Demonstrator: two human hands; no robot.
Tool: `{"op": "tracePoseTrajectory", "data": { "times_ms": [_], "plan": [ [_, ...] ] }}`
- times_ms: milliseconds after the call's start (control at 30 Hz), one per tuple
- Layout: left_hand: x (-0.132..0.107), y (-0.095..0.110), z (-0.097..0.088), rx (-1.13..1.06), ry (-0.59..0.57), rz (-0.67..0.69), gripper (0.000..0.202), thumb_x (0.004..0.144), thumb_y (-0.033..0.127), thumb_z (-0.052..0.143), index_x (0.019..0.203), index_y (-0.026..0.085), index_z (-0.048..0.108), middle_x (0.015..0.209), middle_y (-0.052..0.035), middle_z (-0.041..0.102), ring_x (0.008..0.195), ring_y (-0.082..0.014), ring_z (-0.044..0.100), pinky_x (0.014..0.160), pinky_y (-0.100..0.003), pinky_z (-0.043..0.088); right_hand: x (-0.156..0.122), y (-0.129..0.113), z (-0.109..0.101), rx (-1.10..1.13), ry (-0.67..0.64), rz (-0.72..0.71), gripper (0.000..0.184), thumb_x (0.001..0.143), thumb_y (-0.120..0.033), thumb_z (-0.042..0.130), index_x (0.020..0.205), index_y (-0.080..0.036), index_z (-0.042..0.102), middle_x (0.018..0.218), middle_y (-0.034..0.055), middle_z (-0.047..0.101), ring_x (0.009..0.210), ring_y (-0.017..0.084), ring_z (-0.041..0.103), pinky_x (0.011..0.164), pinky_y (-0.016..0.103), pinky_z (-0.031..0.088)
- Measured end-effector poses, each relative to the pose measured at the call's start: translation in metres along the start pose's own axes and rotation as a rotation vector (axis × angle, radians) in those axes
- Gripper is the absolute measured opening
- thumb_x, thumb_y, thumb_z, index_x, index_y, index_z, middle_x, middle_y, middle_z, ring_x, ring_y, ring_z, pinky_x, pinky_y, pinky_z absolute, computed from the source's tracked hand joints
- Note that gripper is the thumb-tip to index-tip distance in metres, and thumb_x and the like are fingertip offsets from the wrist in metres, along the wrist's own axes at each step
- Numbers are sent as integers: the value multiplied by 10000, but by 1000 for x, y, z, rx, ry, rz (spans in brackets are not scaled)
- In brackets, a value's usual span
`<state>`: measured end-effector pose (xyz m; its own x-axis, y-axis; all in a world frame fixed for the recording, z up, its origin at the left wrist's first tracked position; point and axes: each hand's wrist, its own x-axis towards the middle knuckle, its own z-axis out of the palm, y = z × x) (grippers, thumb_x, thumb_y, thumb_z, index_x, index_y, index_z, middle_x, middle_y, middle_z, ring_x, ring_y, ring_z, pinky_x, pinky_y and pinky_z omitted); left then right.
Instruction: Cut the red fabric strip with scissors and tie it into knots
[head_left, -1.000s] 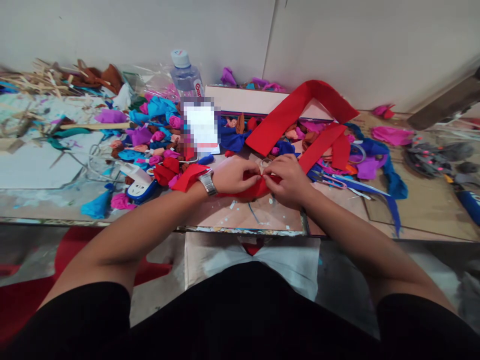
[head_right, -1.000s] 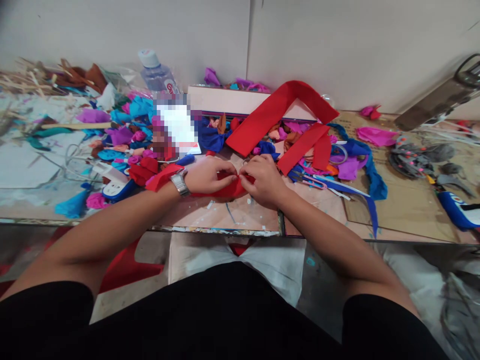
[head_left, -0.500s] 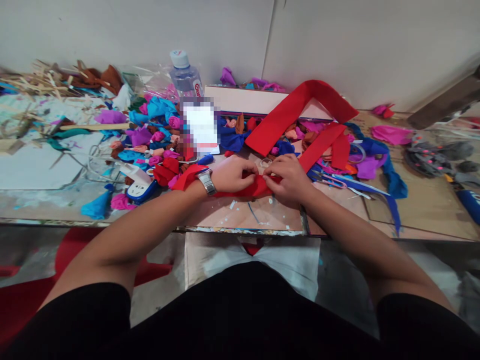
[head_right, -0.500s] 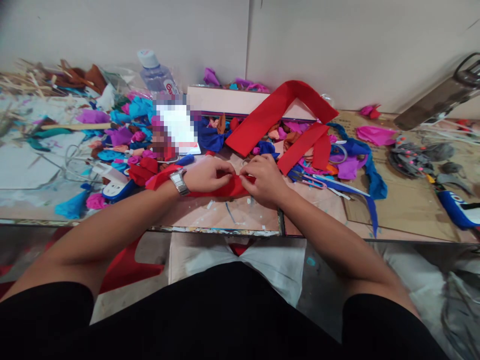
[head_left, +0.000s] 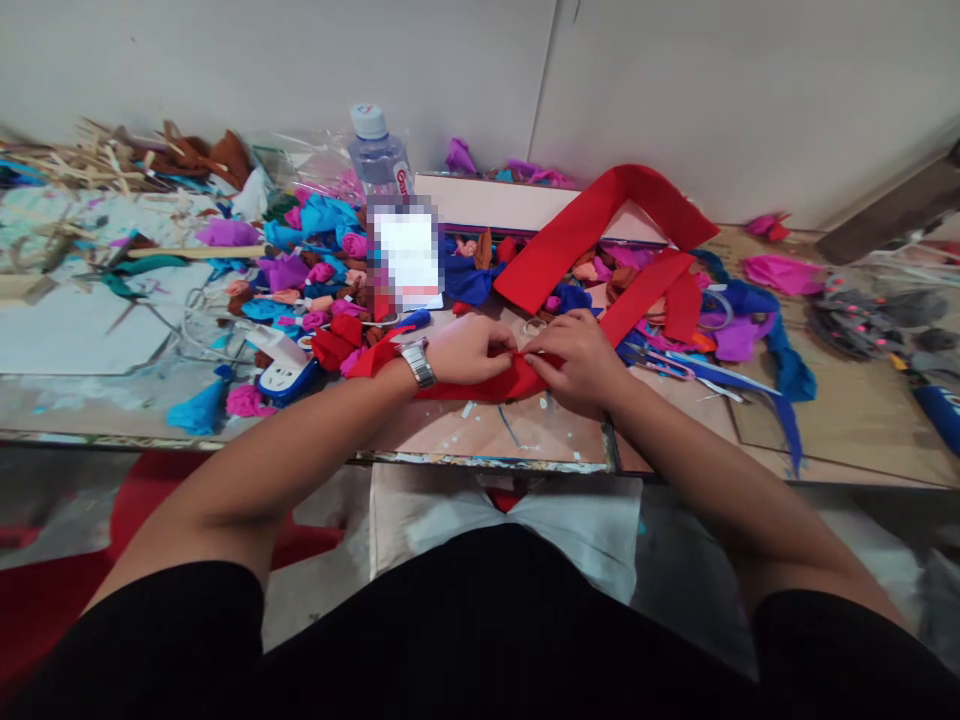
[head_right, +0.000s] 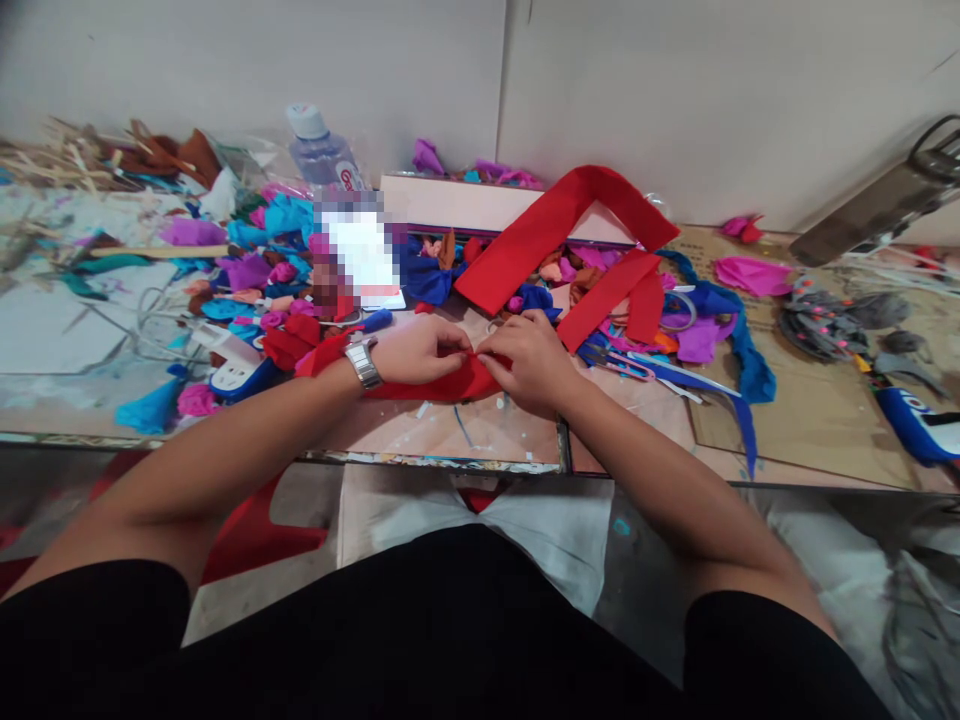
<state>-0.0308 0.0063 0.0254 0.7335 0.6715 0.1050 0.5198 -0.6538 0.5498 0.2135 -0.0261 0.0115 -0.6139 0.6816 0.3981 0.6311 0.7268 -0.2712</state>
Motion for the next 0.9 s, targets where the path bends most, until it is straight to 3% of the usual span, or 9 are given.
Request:
{"op": "tracePoseTrajectory", "data": {
  "times_ms": [300, 467, 567, 667, 800, 900],
  "plan": [
    [1, -3, 1, -31, -14, -74, 297, 872, 313, 559, 897, 166, 817, 690, -11, 709, 605, -135, 543, 614, -284, 375, 1, 9, 0, -100, -79, 10, 209, 1047, -316, 606, 1063, -239, 800, 1055, 85, 838, 1011, 305, 685, 976, 516, 344],
    [2, -4, 3, -50, -11, -88, 295, 896, 306, 558, 907, 155, 812, 693, -12, 700, 604, -131, 526, 614, -283, 370, -1, 8, 2, -77, -9, 37, 256, 1028, -260, 604, 1221, -213, 766, 1282, 135, 782, 1157, 331, 685, 1004, 518, 384],
    [2, -3, 5, -71, 23, -79, 295, 928, 313, 554, 941, 159, 805, 742, -21, 729, 639, -135, 556, 636, -280, 389, -1, 3, 4, -49, 22, 36, 302, 1031, -227, 571, 1272, -210, 752, 1318, 145, 766, 1206, 333, 674, 1040, 517, 404],
    [1, -2, 6, -105, 39, -52, 294, 956, 329, 553, 968, 164, 796, 774, -22, 743, 667, -136, 578, 659, -275, 408, 0, -2, 2, -60, -10, 28, 291, 1038, -261, 571, 1258, -209, 755, 1281, 141, 784, 1179, 336, 675, 1033, 516, 405],
    [2, -4, 5, -144, -4, -22, 293, 947, 340, 566, 982, 158, 793, 800, -23, 754, 686, -140, 592, 661, -276, 414, 1, -4, 0, -97, -77, 31, 235, 1049, -303, 576, 1111, -207, 782, 1079, 114, 823, 1024, 316, 693, 968, 504, 388],
    [2, -5, 4, -142, 1, -45, 275, 917, 317, 576, 973, 158, 793, 803, -20, 755, 693, -143, 604, 664, -276, 421, 0, 0, 0, -95, -67, 43, 212, 1037, -304, 594, 1081, -212, 779, 1068, 109, 825, 1016, 309, 693, 962, 496, 372]
  ]
}}
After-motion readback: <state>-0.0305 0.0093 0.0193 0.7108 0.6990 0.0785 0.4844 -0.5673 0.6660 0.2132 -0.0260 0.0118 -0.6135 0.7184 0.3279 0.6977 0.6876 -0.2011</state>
